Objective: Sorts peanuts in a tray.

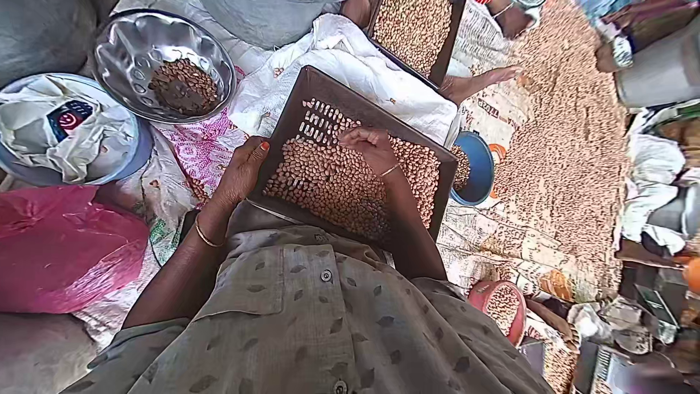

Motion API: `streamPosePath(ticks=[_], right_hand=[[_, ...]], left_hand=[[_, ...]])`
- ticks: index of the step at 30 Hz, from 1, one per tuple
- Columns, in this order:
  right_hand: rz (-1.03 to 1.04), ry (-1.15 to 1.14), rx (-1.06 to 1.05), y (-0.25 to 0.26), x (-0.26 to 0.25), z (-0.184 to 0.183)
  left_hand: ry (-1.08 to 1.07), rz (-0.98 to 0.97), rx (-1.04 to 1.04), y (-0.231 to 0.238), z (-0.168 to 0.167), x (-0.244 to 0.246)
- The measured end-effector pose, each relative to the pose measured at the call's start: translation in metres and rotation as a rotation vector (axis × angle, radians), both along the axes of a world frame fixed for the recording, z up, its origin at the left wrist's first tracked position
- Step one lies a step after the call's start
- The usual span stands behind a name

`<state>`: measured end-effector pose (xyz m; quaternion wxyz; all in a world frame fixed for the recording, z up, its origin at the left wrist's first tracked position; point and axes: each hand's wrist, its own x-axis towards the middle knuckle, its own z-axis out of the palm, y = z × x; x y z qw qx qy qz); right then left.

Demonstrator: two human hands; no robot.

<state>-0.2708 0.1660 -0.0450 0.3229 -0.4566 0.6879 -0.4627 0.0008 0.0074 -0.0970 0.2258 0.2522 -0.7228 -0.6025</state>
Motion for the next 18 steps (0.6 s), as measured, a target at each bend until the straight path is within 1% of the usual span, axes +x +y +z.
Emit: streamPosePath(ticks=[2,3,5,7,9,11,12,13,14,16,18], right_hand=[[-0.204,-0.092,-0.015,0.024,-0.004,0.007],[-0.272,-0.124,-0.002,0.033,-0.001,0.011],[-0.312,-0.18,0.023,0.041,0.014,0.017],[-0.225,-0.253,0.042,0.038,0.04,0.016],[-0.03,-0.34,0.047,0.025,0.072,0.008],[0.143,-0.459,0.098,0.004,0.104,-0.001],[0.179,-0.554,0.132,-0.006,0.114,-0.005],[0.168,-0.663,0.165,-0.015,0.12,-0.009],[0.102,-0.773,0.18,-0.021,0.121,-0.013],[-0.131,-0.964,0.126,-0.024,0.105,-0.015],[-0.418,-1.033,0.014,-0.016,0.077,-0.008]], left_hand=[[-0.003,0.003,0.026,0.0,0.001,-0.001],[-0.005,0.006,0.039,0.001,0.002,-0.001],[-0.007,0.01,0.039,0.0,0.0,-0.001],[-0.022,0.009,0.038,0.0,-0.001,-0.002],[-0.042,0.007,0.048,0.0,0.001,-0.001],[-0.052,0.019,0.045,0.001,0.004,0.0],[-0.057,0.024,0.043,0.001,0.005,-0.001],[-0.061,0.025,0.042,0.001,0.005,-0.001],[-0.061,0.024,0.043,0.001,0.004,0.0],[-0.067,0.03,0.038,-0.001,0.0,0.001],[-0.056,0.033,0.054,0.0,0.0,-0.001]])
